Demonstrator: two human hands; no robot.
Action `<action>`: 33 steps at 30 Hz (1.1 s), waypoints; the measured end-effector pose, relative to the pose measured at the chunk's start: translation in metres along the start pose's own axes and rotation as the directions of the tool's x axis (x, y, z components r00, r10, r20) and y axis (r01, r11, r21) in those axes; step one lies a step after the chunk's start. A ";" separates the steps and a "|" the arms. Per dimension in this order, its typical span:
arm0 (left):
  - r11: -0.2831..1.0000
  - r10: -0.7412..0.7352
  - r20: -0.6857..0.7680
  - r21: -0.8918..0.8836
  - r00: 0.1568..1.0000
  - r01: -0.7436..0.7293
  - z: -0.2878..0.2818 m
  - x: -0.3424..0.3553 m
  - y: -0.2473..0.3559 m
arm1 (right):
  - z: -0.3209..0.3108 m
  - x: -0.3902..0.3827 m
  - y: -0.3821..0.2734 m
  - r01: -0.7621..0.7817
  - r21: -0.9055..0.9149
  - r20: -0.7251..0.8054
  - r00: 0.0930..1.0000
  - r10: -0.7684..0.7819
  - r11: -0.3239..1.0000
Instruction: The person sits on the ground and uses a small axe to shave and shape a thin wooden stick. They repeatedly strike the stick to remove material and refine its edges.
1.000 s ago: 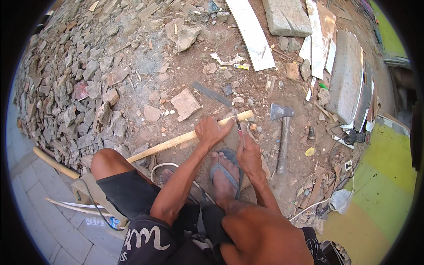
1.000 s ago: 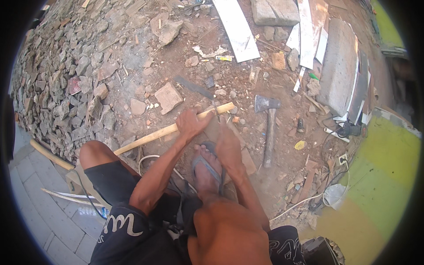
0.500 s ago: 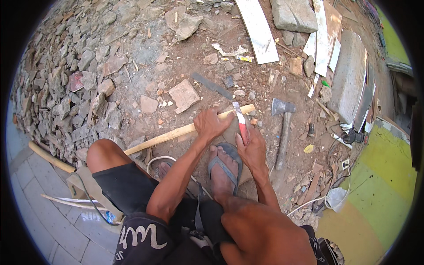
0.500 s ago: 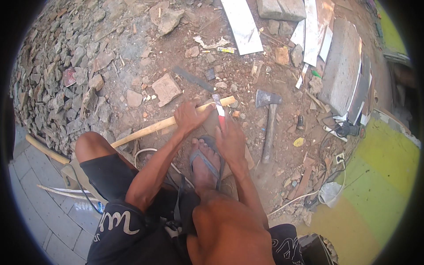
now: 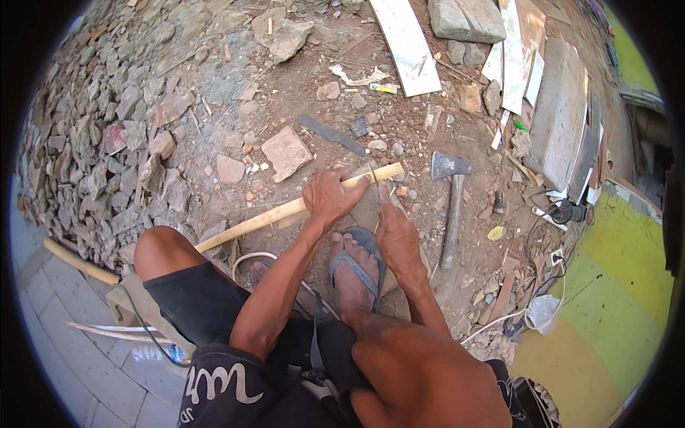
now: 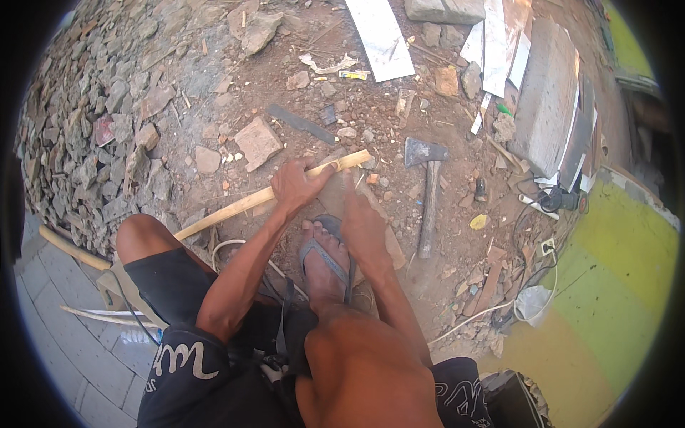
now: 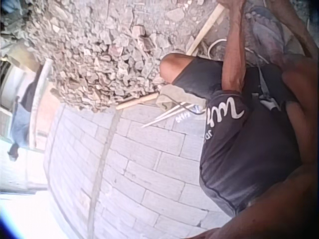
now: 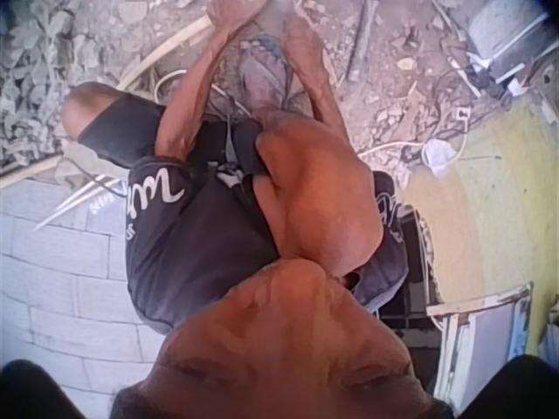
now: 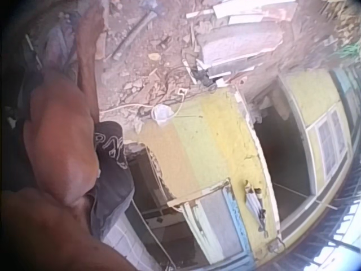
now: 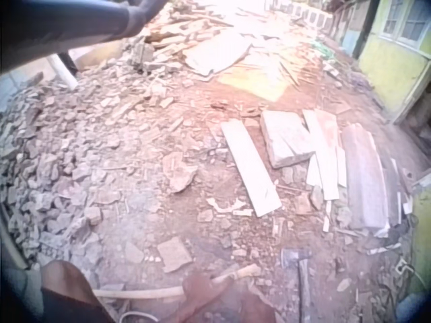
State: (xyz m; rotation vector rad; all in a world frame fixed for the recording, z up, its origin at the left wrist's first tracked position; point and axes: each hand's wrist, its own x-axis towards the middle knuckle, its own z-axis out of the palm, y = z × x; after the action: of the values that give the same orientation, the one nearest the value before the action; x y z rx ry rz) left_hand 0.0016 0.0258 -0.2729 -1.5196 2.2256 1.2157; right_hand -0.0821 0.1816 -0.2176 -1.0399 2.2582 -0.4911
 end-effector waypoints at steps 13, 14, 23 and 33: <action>0.998 0.051 -0.092 0.039 0.994 -0.048 0.001 -0.005 0.003 | 0.006 -0.007 0.001 0.065 -0.034 -0.020 0.998 -0.066 0.997; 0.998 0.059 -0.093 0.036 0.994 -0.056 0.002 -0.006 0.005 | 0.006 -0.008 0.001 0.059 -0.047 -0.017 0.998 -0.060 0.997; 0.969 0.247 -0.346 0.062 0.905 -0.240 0.021 -0.009 -0.007 | -0.010 -0.002 -0.021 -0.012 -0.115 0.133 0.991 0.028 0.993; 0.945 0.319 -0.477 0.088 0.819 -0.316 0.025 -0.009 -0.004 | -0.012 0.009 -0.018 -0.014 -0.069 0.116 0.993 0.022 0.998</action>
State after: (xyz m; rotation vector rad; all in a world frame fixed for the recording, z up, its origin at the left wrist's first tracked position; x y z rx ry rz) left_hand 0.0023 0.0492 -0.2861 -1.6415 2.9056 0.9727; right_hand -0.0847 0.1644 -0.2020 -1.0531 2.1921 -0.3385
